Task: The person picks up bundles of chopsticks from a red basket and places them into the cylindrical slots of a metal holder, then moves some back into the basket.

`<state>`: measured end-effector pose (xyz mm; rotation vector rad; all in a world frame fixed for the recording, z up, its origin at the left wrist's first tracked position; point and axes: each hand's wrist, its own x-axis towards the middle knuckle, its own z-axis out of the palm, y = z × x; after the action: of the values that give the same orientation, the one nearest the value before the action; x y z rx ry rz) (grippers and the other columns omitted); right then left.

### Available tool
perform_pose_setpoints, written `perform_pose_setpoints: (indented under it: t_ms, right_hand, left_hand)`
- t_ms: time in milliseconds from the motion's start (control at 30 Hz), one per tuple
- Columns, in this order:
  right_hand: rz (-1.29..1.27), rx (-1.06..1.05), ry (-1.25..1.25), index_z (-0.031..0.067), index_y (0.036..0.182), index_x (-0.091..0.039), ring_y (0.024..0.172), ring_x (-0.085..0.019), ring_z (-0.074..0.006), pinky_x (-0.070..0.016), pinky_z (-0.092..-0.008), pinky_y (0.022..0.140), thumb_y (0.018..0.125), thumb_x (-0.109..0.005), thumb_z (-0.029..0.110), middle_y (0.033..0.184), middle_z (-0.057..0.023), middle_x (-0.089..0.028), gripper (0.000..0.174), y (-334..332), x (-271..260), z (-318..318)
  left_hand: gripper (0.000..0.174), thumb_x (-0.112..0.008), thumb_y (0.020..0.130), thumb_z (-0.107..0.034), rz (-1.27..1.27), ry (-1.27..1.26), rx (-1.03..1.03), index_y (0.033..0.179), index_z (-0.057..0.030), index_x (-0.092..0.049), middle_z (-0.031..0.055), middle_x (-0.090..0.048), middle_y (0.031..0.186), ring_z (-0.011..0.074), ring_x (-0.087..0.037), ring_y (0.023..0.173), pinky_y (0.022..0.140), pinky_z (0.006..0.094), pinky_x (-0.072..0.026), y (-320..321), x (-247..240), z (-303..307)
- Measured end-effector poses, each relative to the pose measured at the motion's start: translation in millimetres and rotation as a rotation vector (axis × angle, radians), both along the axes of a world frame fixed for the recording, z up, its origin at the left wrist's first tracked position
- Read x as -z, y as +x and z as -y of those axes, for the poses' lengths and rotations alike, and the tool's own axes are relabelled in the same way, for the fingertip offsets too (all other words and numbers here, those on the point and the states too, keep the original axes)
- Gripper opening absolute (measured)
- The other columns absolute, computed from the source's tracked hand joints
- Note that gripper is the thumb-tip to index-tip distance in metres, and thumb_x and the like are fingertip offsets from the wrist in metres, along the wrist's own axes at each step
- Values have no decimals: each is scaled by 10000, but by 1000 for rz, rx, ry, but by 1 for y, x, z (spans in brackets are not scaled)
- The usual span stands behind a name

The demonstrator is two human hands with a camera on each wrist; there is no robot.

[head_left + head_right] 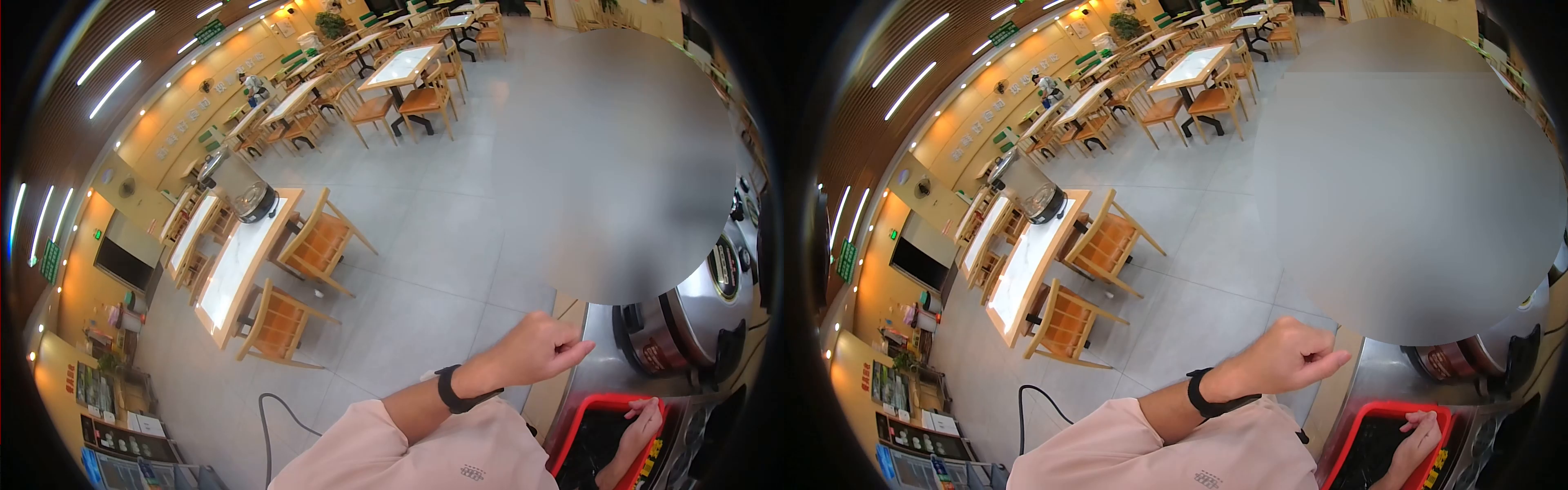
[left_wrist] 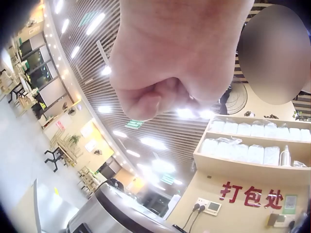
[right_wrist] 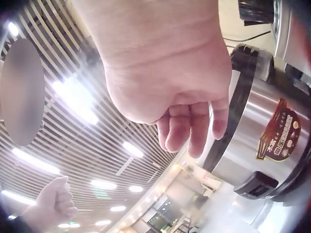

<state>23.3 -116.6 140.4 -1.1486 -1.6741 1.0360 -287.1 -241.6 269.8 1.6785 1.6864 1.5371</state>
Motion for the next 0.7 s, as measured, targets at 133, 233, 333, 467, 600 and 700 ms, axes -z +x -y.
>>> perform_pose_setpoints:
  t_ms: [133, 233, 333, 467, 600, 700]
  right_hand:
    - [12, -59, -23, -55, 875, -616, 632, -537, -139, -467, -289, 652, 1085, -361, 228, 746, -93, -594, 435, -2, -1, -3]
    - [67, -49, 83, -74, 1071, -645, 709, -555, -144, -467, -294, 754, 1083, -365, 220, 747, -82, -584, 407, -4, -2, -4]
    - [112, -20, 25, -72, 1239, -608, 763, -553, -146, -446, -297, 822, 1077, -373, 204, 749, -70, -574, 397, -5, -9, 0]
    - [125, 43, 84, -27, 1282, -610, 743, -547, -127, -438, -279, 773, 1066, -401, 183, 761, -50, -587, 367, 4, -7, 6]
    - [176, 70, 92, -31, 1241, -629, 752, -552, -121, -443, -280, 757, 1066, -412, 202, 778, -50, -597, 364, 28, -11, 17]
    - [167, 118, 74, -40, 1159, -649, 754, -563, -125, -453, -285, 749, 1067, -416, 241, 779, -55, -607, 377, 63, 8, 22]
  left_hand:
    - [434, -669, 908, -150, -13, -3, -23, 568, -17, -435, 113, -356, 474, 252, -313, 417, 415, 354, -296, 3, -3, 8]
    - [428, -667, 912, -153, -7, -11, -34, 576, -14, -441, 115, -354, 476, 258, -314, 420, 417, 356, -300, 5, -4, 14]
    - [419, -664, 914, -156, -4, -14, -37, 583, -14, -449, 117, -363, 475, 266, -320, 417, 419, 357, -302, 8, -3, 18]
    - [410, -665, 918, -167, 5, -7, -14, 595, -14, -465, 129, -389, 487, 281, -346, 422, 429, 366, -314, 17, -3, 17]
    - [401, -669, 922, -177, -2, 3, 66, 609, -14, -478, 135, -400, 497, 291, -363, 433, 442, 375, -328, 29, 0, 7]
    - [390, -669, 922, -176, 37, -52, 126, 623, -9, -482, 140, -412, 511, 301, -369, 441, 445, 379, -331, 42, 1, -2]
